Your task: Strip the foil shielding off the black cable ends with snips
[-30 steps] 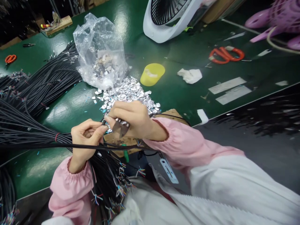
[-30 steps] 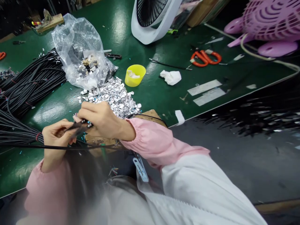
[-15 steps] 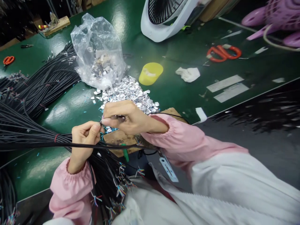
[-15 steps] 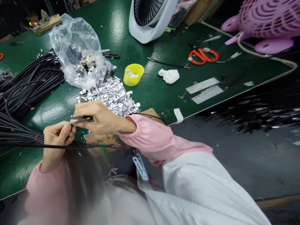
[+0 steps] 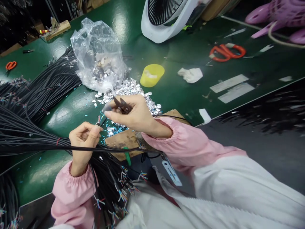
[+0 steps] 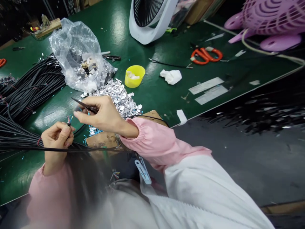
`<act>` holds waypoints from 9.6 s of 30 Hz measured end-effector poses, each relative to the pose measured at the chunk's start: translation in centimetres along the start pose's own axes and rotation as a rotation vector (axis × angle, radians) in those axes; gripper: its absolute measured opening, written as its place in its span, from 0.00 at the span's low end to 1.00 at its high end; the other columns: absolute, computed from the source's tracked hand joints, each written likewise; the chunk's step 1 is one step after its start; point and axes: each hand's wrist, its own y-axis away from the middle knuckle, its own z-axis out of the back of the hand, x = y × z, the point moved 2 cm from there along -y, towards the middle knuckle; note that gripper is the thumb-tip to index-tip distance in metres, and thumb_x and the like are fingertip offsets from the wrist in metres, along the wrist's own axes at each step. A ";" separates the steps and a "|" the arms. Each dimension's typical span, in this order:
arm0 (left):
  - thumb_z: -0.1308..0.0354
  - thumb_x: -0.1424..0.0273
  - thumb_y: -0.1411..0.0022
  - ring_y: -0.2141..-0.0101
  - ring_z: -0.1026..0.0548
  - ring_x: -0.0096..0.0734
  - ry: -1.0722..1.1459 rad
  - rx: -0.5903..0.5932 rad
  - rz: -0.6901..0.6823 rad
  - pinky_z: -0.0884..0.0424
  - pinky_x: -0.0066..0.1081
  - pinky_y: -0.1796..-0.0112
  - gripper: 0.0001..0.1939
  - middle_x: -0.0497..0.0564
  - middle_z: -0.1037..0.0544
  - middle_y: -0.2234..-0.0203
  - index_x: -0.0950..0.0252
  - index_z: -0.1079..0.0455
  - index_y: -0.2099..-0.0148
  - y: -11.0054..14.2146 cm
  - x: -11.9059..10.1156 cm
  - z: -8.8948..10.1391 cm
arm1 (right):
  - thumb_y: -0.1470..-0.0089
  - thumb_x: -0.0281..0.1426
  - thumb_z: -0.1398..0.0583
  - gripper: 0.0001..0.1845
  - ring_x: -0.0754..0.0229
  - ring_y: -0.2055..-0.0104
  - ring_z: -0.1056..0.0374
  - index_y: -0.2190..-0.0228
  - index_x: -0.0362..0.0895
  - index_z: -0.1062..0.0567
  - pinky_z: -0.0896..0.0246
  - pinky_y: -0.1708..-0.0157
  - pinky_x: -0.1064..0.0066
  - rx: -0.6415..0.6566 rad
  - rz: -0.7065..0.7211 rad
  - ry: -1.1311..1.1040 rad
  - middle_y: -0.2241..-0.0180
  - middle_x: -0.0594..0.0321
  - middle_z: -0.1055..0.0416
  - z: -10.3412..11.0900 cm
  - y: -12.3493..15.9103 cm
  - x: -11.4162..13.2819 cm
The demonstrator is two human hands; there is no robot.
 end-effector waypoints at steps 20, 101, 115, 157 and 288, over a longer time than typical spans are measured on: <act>0.38 0.68 0.47 0.89 0.40 0.15 -0.023 -0.032 -0.051 0.46 0.18 0.88 0.13 0.41 0.36 0.90 0.68 0.34 0.78 0.0 0.4 -0.2 | 0.54 0.25 0.39 0.03 0.71 0.80 0.39 0.77 0.38 0.25 0.44 0.79 0.79 -0.041 0.376 0.348 0.82 0.66 0.32 0.1 1.0 0.6; 0.38 0.71 0.48 0.76 0.32 0.21 -0.694 0.032 -0.391 0.34 0.22 0.75 0.08 0.46 0.28 0.75 0.64 0.27 0.63 2.8 -0.2 1.8 | 0.46 0.39 0.44 0.19 0.71 0.80 0.48 0.81 0.40 0.32 0.52 0.78 0.75 0.178 0.088 0.294 0.84 0.70 0.44 0.6 -0.3 -1.8; 0.49 0.76 0.40 0.74 0.27 0.28 -1.307 0.566 -0.588 0.38 0.27 0.76 0.12 0.47 0.22 0.74 0.60 0.26 0.70 9.3 0.0 1.5 | 0.49 0.29 0.43 0.14 0.69 0.80 0.55 0.84 0.39 0.31 0.58 0.77 0.71 0.406 0.037 0.524 0.86 0.71 0.50 0.0 -0.1 -1.7; 0.37 0.53 0.54 0.85 0.37 0.21 -0.060 0.085 0.069 0.34 0.25 0.84 0.19 0.43 0.35 0.84 0.64 0.36 0.73 -2.4 0.0 1.9 | 0.50 0.40 0.40 0.17 0.72 0.80 0.50 0.73 0.36 0.27 0.54 0.79 0.78 0.428 0.167 0.063 0.82 0.70 0.39 -2.8 -1.7 -0.2; 0.37 0.55 0.51 0.90 0.44 0.12 -0.013 0.037 -0.081 0.53 0.21 0.91 0.19 0.47 0.28 0.82 0.66 0.31 0.77 -2.5 -1.3 -0.7 | 0.57 0.23 0.41 0.07 0.70 0.82 0.45 0.82 0.44 0.28 0.47 0.83 0.76 -0.194 0.323 0.249 0.83 0.69 0.36 -0.2 -0.4 0.8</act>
